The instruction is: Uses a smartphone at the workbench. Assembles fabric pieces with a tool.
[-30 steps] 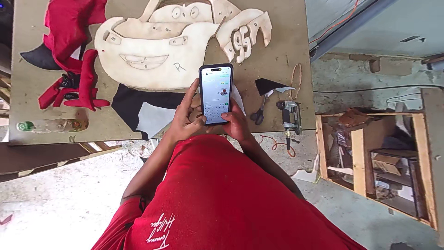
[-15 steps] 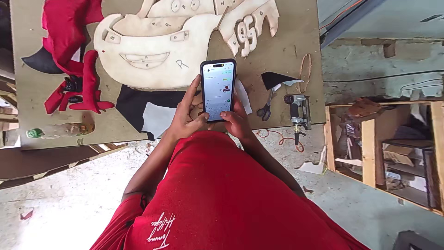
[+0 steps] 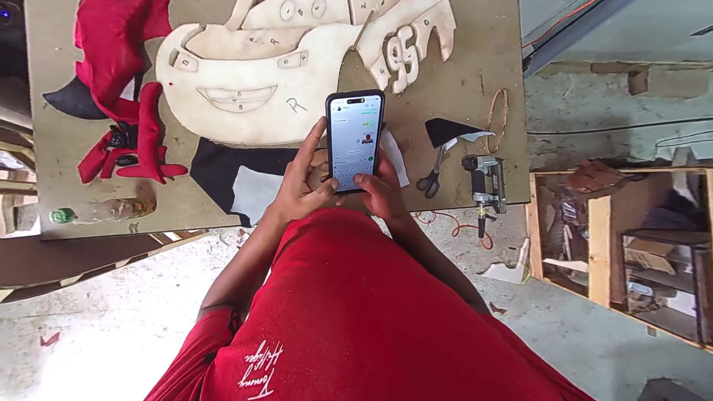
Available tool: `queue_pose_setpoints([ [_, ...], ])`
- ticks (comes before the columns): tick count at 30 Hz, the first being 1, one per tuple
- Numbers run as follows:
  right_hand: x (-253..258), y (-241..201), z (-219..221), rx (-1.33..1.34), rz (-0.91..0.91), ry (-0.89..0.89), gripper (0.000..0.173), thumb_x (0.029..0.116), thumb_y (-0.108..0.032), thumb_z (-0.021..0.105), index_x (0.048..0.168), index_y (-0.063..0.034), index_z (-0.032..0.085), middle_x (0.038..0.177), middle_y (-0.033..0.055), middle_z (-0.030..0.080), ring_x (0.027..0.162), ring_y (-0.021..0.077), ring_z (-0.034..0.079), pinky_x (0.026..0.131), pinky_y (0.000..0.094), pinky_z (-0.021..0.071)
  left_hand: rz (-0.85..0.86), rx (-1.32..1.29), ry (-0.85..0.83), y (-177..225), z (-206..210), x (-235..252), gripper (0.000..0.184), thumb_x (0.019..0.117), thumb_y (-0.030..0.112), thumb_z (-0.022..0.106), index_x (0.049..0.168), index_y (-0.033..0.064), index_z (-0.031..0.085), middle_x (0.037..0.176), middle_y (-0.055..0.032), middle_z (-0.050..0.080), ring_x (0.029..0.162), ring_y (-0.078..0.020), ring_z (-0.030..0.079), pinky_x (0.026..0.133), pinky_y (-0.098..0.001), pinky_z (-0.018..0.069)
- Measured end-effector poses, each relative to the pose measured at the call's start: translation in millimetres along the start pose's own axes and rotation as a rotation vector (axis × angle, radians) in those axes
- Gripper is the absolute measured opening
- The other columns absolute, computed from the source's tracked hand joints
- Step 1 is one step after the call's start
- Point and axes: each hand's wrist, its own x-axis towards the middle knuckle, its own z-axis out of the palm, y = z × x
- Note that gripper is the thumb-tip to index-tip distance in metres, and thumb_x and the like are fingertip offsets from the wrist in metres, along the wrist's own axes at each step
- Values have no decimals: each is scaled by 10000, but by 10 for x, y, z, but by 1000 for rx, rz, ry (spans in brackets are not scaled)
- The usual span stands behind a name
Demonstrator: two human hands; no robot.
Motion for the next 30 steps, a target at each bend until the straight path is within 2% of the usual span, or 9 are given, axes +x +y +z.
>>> queue_pose_setpoints([
  [3,-6,8,12,-25,-9,15,515,950,-114,679,1411,-64,454,1151,153,697,904,275,740,695,437,659,5,74,34,5,51,-21,892,943,92,645,1629,36,78,1116,-138,726,960,-204,723,862,-394,627],
  [6,-8,9,55,-92,2,94,514,922,-117,736,1372,-53,497,1095,150,713,813,253,741,629,397,654,20,86,29,-17,86,-72,896,958,137,650,1634,60,67,1146,-129,719,969,-197,720,882,-400,621],
  [13,-116,6,56,-77,15,-45,546,898,12,630,1401,-43,425,1124,142,696,866,261,742,704,430,663,44,86,104,-11,126,-165,867,964,152,649,1631,65,102,1125,-112,726,975,-193,721,888,-398,618],
  [15,-127,28,27,-42,12,-15,452,978,-114,598,1408,-70,467,1153,124,699,930,245,734,746,435,654,50,83,80,-8,133,-180,876,979,243,657,1635,85,98,1191,-113,711,1035,-202,710,928,-410,610],
  [18,-155,86,-12,-19,24,66,403,1059,-318,447,1410,-138,530,1191,61,685,1037,186,693,857,427,613,54,96,75,7,176,-212,874,980,277,660,1637,99,111,1233,-113,696,1069,-207,701,950,-413,600],
  [20,-190,93,-26,11,9,59,379,1070,-291,418,1395,-142,545,1180,63,691,1021,187,700,834,422,622,56,84,77,5,209,-221,864,976,251,660,1635,101,122,1240,-116,691,1063,-208,702,941,-411,605],
  [24,-274,80,-47,106,11,-42,423,997,-178,494,1418,-138,477,1199,90,675,997,219,706,791,432,632,55,57,101,14,273,-235,839,972,200,648,1632,105,138,1213,-102,703,1030,-188,708,913,-386,611],
  [27,-319,75,-52,52,13,-15,432,994,-99,417,1421,-98,478,1191,108,671,986,222,709,784,436,634,46,42,108,11,331,-250,846,969,177,654,1630,95,133,1201,-97,705,1004,-173,710,892,-371,614],
  [30,-357,54,-80,44,11,-55,455,985,-66,421,1440,-74,438,1206,138,660,995,252,710,796,460,637,31,38,122,16,384,-243,857,961,164,670,1625,78,134,1146,-89,719,959,-164,714,856,-359,622],
])
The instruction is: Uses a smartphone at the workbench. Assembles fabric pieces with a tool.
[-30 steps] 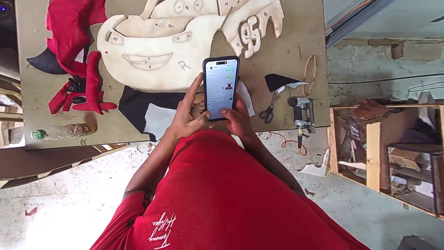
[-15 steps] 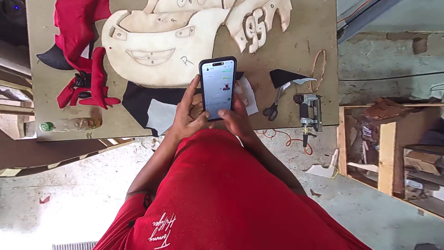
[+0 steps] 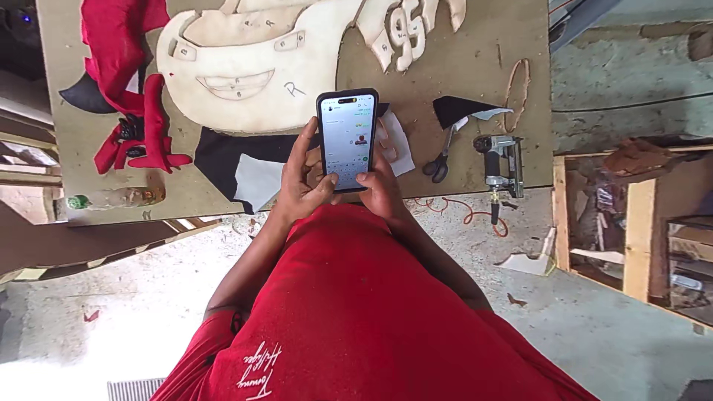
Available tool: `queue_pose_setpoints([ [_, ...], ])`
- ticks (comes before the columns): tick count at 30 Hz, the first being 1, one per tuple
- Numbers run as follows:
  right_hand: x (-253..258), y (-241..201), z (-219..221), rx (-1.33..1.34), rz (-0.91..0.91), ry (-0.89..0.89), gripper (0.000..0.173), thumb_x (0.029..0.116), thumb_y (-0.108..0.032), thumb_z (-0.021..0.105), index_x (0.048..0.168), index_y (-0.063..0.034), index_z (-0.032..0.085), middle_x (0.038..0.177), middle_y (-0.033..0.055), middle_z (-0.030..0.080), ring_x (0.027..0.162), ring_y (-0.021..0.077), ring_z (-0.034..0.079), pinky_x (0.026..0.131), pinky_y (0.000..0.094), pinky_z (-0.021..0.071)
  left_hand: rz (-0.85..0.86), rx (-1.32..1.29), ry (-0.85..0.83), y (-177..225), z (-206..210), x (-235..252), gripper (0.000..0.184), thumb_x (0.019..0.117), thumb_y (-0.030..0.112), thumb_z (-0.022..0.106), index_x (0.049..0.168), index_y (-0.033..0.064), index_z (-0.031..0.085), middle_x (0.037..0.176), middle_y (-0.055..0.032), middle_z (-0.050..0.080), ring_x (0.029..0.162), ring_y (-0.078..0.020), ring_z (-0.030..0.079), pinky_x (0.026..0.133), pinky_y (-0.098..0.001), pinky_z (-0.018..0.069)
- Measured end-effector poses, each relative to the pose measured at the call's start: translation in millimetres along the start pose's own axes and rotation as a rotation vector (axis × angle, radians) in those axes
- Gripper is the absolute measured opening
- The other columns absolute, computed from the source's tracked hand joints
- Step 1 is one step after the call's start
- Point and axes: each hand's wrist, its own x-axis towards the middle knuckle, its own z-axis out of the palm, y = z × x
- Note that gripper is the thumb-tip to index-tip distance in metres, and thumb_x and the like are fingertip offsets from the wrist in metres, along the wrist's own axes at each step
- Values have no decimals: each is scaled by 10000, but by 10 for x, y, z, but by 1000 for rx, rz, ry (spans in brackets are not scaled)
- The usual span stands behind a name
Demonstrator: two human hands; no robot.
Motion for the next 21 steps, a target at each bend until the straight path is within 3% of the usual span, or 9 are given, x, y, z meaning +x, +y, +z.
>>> queue_pose_setpoints([
  [3,-37,-29,1,-42,-13,-7,464,985,-19,442,1448,-42,415,1201,160,661,974,275,719,781,468,647,-4,3,25,-2,58,11,868,944,132,697,1615,51,152,1108,-94,727,929,-171,720,833,-359,627],
  [7,-87,-81,1,-123,2,-25,580,919,-23,607,1448,-62,374,1183,103,686,967,226,732,821,417,650,-13,10,50,6,116,32,883,920,63,702,1610,33,151,1110,-111,728,924,-186,728,827,-370,634],
  [10,-100,-103,-18,-122,16,-25,580,911,40,568,1448,-45,367,1183,118,683,975,240,735,826,430,652,-12,-13,45,-6,134,29,866,942,110,692,1612,39,148,1120,-110,727,919,-179,730,820,-363,636],
  [13,-100,-63,-107,-21,-3,-80,542,952,12,469,1482,-50,370,1244,139,650,1062,265,702,871,491,628,-17,-24,22,-27,118,4,843,969,194,670,1621,74,150,1161,-92,721,937,-157,722,835,-348,629],
  [15,-96,-57,-122,-33,-3,-68,505,970,-10,431,1472,-47,386,1238,132,651,1057,251,701,871,481,627,-22,-13,27,-31,118,0,841,962,178,670,1622,74,160,1161,-98,716,955,-170,715,850,-362,621],
  [19,-106,-84,-96,-81,17,-63,568,940,-23,563,1470,-68,363,1216,97,678,1025,226,722,862,444,640,-30,5,57,-22,149,21,843,940,88,679,1608,41,167,1148,-116,722,925,-183,730,823,-369,637],
  [21,-110,-101,-68,-89,38,-44,584,920,19,569,1461,-69,367,1205,94,684,1014,227,728,858,441,645,-19,-2,45,-33,130,7,828,956,116,671,1607,39,166,1150,-116,723,938,-184,730,833,-372,635],
])
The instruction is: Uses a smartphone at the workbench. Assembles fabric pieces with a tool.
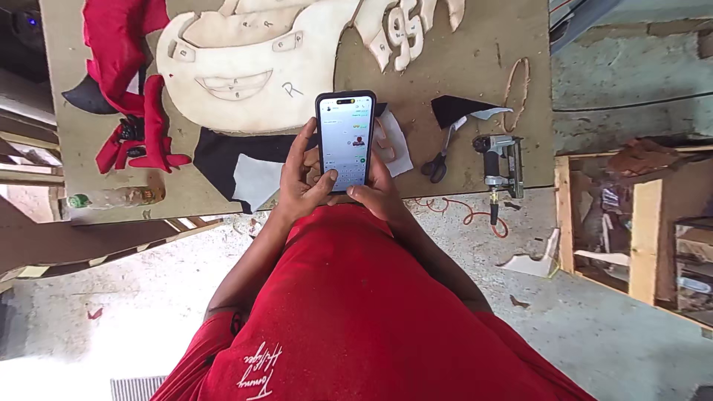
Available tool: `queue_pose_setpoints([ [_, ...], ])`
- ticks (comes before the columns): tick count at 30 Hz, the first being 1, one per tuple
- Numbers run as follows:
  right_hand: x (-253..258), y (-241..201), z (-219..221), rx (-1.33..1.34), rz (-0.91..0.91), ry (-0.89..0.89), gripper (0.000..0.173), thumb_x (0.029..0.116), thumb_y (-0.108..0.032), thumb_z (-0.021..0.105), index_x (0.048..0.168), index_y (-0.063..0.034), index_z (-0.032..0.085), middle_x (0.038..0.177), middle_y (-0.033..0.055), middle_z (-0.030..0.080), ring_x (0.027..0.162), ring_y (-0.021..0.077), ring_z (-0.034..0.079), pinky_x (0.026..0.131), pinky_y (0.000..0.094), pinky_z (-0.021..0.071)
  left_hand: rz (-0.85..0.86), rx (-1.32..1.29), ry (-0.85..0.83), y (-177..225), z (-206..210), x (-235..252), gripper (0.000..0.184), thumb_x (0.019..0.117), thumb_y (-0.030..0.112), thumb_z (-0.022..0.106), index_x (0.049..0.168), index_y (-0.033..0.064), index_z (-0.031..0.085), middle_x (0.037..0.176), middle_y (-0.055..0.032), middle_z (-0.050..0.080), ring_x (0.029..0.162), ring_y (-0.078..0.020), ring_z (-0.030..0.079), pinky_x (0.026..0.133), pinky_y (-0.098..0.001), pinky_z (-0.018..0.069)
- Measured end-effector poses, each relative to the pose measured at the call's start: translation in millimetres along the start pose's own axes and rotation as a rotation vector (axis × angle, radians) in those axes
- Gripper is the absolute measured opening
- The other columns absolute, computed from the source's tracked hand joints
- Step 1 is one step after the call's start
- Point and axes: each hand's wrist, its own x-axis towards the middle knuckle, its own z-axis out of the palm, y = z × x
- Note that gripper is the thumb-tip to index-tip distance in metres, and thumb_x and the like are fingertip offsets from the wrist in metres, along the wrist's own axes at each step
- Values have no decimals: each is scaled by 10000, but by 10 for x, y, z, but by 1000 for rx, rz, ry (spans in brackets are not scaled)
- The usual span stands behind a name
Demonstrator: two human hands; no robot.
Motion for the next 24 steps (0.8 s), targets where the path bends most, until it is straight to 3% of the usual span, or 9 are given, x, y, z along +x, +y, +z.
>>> queue_pose_setpoints([
  [3,25,8,13,4,-13,30,559,924,45,552,1448,-44,380,1172,141,686,945,270,739,781,457,658,1,10,-56,-15,-59,-30,834,993,281,644,1624,73,139,1150,-92,721,984,-175,710,901,-385,609],
  [7,59,25,47,-15,-20,80,517,935,9,603,1414,-19,411,1123,162,696,854,281,744,689,438,664,-3,42,-72,-12,-92,-46,849,981,266,643,1631,87,127,1181,-112,716,1033,-205,707,945,-420,596],
  [10,55,42,36,5,-25,25,552,930,-1,601,1437,-35,385,1158,153,684,900,274,739,741,446,661,-12,59,-47,-4,-98,-56,833,960,161,643,1627,85,149,1179,-117,716,1023,-207,712,934,-421,603],
  [14,48,56,57,13,-15,10,587,915,62,552,1459,-36,355,1175,166,678,921,291,740,759,463,661,-5,31,-64,-18,-148,-78,837,974,219,638,1633,106,135,1166,-102,721,1028,-194,708,950,-412,590],
  [18,33,46,63,10,-6,-2,614,912,36,585,1470,-39,341,1190,158,672,938,279,736,777,449,658,0,43,-65,-30,-151,-79,826,962,175,624,1628,102,140,1124,-92,733,994,-185,716,929,-408,598],
  [24,76,89,121,14,-52,95,463,987,-27,545,1433,-16,420,1151,159,685,917,266,735,719,431,659,20,35,-100,-37,-187,-74,852,974,247,649,1631,100,126,1223,-106,701,1066,-200,699,962,-412,586],
])
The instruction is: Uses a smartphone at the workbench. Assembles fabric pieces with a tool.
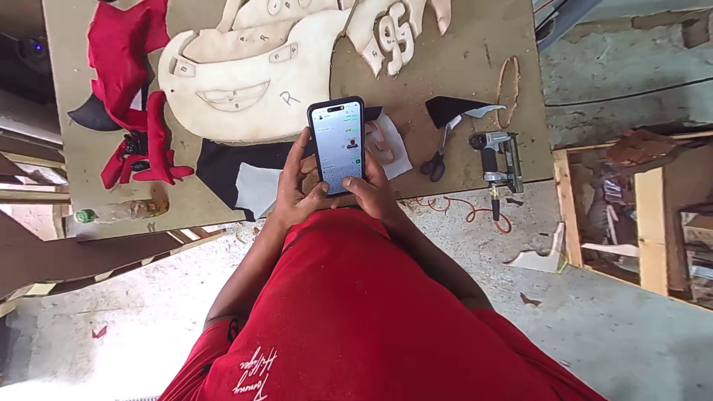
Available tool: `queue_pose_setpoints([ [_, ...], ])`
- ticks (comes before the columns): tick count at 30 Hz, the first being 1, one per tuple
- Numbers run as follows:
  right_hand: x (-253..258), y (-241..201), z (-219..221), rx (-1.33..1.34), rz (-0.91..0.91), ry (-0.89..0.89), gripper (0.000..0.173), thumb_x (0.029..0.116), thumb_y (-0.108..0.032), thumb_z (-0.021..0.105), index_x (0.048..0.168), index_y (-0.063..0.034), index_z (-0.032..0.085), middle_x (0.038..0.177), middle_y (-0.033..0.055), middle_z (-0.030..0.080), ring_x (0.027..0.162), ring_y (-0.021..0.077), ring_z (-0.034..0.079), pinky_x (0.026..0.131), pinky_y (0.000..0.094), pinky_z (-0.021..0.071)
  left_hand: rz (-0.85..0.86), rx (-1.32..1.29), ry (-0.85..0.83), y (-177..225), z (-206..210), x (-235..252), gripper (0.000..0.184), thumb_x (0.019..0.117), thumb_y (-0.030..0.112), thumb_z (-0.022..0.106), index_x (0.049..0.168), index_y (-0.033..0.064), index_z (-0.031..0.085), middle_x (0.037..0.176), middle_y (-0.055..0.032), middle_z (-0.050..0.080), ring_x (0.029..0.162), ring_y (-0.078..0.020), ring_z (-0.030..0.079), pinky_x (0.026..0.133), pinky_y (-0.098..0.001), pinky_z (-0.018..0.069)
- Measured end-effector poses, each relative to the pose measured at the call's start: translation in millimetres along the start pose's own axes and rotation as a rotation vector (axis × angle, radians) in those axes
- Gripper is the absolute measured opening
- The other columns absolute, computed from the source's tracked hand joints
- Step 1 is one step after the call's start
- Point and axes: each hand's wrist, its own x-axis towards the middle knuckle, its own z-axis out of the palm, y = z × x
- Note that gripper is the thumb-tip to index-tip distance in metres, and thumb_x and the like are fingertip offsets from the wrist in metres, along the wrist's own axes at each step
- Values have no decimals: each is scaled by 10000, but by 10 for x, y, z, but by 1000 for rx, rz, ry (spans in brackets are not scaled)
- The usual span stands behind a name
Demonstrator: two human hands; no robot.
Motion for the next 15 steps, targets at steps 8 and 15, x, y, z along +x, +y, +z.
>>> queue_pose_setpoints([
  [8,65,58,184,-96,36,45,525,928,11,652,1396,8,415,1111,150,688,843,259,740,688,406,668,-24,21,106,-13,-56,-9,834,950,133,702,1609,80,193,1160,-99,717,971,-181,718,881,-375,611],
  [15,105,107,238,-146,53,4,599,894,1,658,1425,21,381,1141,152,680,910,245,736,791,406,658,-20,-14,180,-39,-91,6,866,909,54,740,1592,90,207,1153,-90,724,935,-182,733,829,-358,635],
])
